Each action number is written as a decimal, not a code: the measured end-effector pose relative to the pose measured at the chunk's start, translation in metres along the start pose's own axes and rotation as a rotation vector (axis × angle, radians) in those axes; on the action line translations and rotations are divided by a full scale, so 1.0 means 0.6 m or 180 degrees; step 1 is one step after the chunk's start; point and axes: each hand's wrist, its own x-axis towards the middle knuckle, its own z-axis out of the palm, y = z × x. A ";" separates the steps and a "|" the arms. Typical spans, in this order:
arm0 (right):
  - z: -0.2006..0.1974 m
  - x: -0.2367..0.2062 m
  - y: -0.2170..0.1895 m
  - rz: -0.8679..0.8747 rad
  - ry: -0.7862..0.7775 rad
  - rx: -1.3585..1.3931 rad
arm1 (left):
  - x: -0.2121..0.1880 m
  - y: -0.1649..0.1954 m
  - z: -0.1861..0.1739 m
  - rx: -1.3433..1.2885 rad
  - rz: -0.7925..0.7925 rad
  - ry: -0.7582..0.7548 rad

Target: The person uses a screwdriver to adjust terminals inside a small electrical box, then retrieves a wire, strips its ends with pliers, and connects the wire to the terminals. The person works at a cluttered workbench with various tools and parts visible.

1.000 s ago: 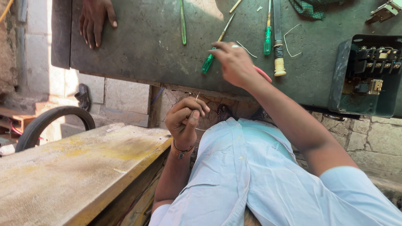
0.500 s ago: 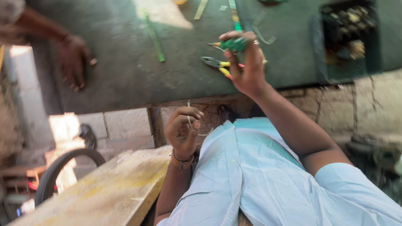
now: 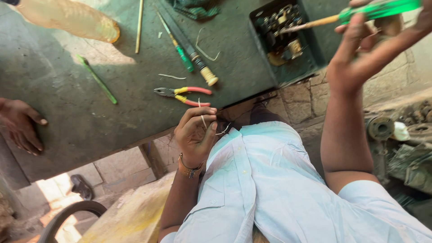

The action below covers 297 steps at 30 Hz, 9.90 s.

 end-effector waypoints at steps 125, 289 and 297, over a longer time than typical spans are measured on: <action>-0.037 0.068 -0.026 0.1453 -0.3209 0.0517 | 0.167 -0.098 0.214 -0.1714 -0.0902 0.0456; 0.004 0.023 -0.045 0.2039 -0.2521 0.0518 | 0.184 -0.107 0.202 -0.0964 -0.0745 -0.0601; -0.006 0.017 -0.038 0.1311 -0.2742 0.0325 | 0.183 -0.151 0.207 -0.0928 -0.0773 0.0110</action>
